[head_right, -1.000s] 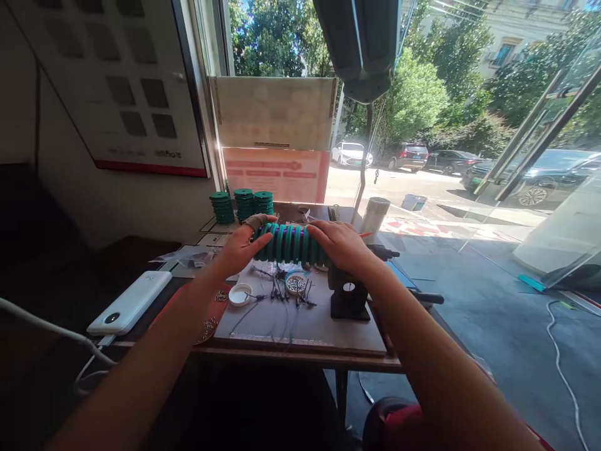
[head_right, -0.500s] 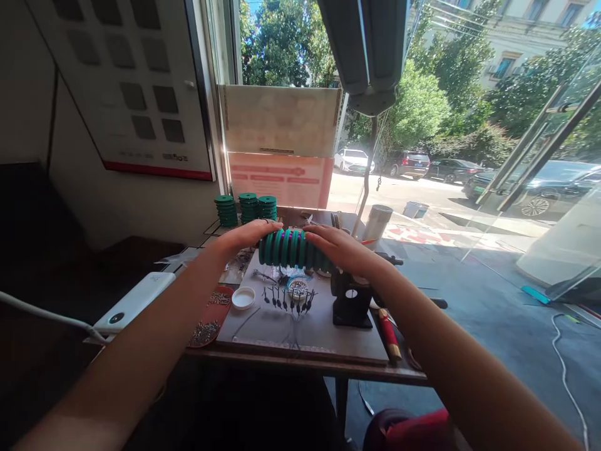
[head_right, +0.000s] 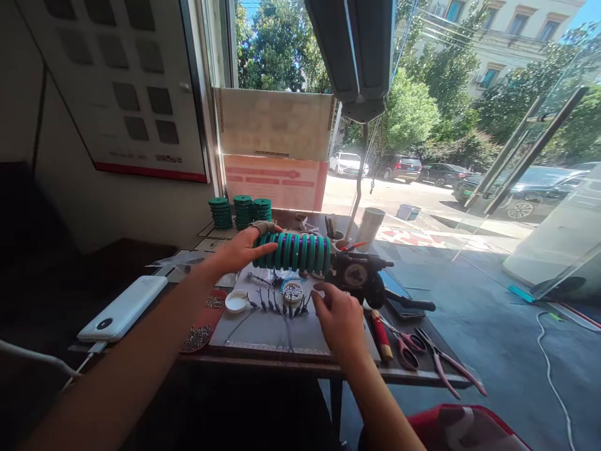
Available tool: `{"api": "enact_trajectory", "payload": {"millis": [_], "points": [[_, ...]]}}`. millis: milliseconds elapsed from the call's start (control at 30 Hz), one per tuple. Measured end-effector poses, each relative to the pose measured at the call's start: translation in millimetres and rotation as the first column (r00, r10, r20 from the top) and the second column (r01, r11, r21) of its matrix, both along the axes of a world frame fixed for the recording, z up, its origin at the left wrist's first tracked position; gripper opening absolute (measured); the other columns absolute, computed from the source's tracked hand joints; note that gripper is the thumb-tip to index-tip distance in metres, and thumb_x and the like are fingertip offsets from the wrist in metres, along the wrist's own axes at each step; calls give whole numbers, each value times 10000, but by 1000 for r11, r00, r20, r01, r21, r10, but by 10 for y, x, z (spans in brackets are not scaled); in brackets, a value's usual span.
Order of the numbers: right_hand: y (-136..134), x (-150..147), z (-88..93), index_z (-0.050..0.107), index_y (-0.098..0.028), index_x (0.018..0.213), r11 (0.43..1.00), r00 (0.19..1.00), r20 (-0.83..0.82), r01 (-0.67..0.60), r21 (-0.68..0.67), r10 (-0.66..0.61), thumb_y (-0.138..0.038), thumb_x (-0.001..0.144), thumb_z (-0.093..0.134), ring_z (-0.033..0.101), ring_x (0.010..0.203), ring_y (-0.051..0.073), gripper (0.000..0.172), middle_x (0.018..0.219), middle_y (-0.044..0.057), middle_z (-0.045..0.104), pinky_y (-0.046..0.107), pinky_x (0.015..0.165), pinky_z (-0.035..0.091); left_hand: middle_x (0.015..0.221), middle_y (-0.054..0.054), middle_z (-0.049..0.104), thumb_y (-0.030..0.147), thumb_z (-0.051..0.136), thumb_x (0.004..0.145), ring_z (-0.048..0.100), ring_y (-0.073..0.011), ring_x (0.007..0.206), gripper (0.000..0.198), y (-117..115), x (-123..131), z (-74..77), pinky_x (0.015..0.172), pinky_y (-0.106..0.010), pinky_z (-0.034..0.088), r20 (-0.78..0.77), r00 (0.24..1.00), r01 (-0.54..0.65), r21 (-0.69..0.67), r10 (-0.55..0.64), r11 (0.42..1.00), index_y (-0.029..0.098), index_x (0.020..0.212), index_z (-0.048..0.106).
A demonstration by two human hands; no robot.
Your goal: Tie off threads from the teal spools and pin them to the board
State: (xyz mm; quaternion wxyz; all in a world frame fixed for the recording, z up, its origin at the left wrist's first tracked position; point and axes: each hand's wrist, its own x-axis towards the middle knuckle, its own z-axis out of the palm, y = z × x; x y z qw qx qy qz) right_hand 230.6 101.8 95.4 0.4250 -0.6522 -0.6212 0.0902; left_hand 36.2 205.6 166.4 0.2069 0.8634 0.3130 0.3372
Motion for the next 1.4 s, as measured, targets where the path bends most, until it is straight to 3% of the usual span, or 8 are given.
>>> {"api": "enact_trajectory", "payload": {"millis": [100, 233, 633, 900, 1033, 1133, 1233, 1400], "points": [[87, -168, -289, 614, -140, 939, 994, 957, -285, -78, -78, 53, -445, 756, 476, 504, 381, 157, 382, 470, -5, 571, 277, 456, 389, 1110, -72, 562, 312, 516, 771, 483, -219, 1073, 365, -74, -14, -32, 939, -324, 340, -6, 1000, -12, 122, 13, 992, 167, 1106, 521], [169, -315, -405, 613, -150, 749, 995, 833, -544, -94, 42, 102, -459, 728, 528, 426, 390, 120, 320, 436, -32, 482, 245, 414, 336, 1117, -64, 555, 306, 514, 779, 481, -215, 1084, 360, -101, -20, -51, 945, -326, 345, -16, 999, -29, 146, 31, 989, 184, 1117, 511], [-378, -194, 12, 657, -181, 717, 973, 726, -678, 61, 224, 110, -398, 706, 602, 391, 473, 95, 225, 505, -32, 461, 205, 416, 298, 1112, -65, 510, 280, 559, 755, 456, -200, 1087, 347, -130, -39, -111, 952, -298, 330, 11, 1000, -22, 210, 21, 977, 175, 1084, 529], [-177, -6, -233, 652, -152, 721, 991, 960, -244, -132, 29, 135, -411, 766, 492, 557, 638, 177, 308, 691, 51, 620, 267, 567, 410, 1080, -59, 589, 479, 389, 795, 507, -212, 1027, 433, 150, 32, 125, 897, -312, 381, -176, 983, -89, -184, 56, 979, 158, 1040, 547], [-77, 142, 29, 667, -195, 786, 994, 978, 194, -62, -90, 79, -366, 800, 429, 587, 724, 217, 293, 771, 54, 644, 310, 628, 404, 953, -69, 644, 512, 342, 793, 585, -216, 854, 465, 316, 97, 217, 706, -311, 472, -329, 940, -202, -311, 94, 929, 146, 941, 586], [17, 170, 360, 655, -210, 877, 996, 934, 350, 51, 74, -74, -347, 822, 392, 590, 780, 230, 301, 860, 59, 646, 327, 645, 410, 925, -49, 663, 524, 306, 800, 617, -196, 767, 467, 396, 124, 252, 619, -299, 486, -435, 895, -276, -370, 98, 887, 187, 975, 577], [217, 135, 610, 544, -190, 1129, 966, 894, 448, -127, 224, 14, -357, 853, 357, 506, 1034, 255, 373, 1156, 95, 551, 373, 810, 400, 874, -51, 682, 526, 329, 793, 634, -204, 732, 451, 429, 153, 315, 618, -317, 490, -531, 840, -337, -348, 113, 875, 195, 955, 589], [689, 118, 736, 525, -189, 1160, 922, 797, 470, -366, -126, 380, -369, 892, 265, 515, 1050, 240, 415, 1143, 92, 578, 382, 887, 377, 1162, -158, 566, 490, 328, 817, 503, -306, 1079, 475, 250, 276, 447, 849, -415, 397, -570, 762, -398, -39, 307, 916, 144, 1092, 505]]}}
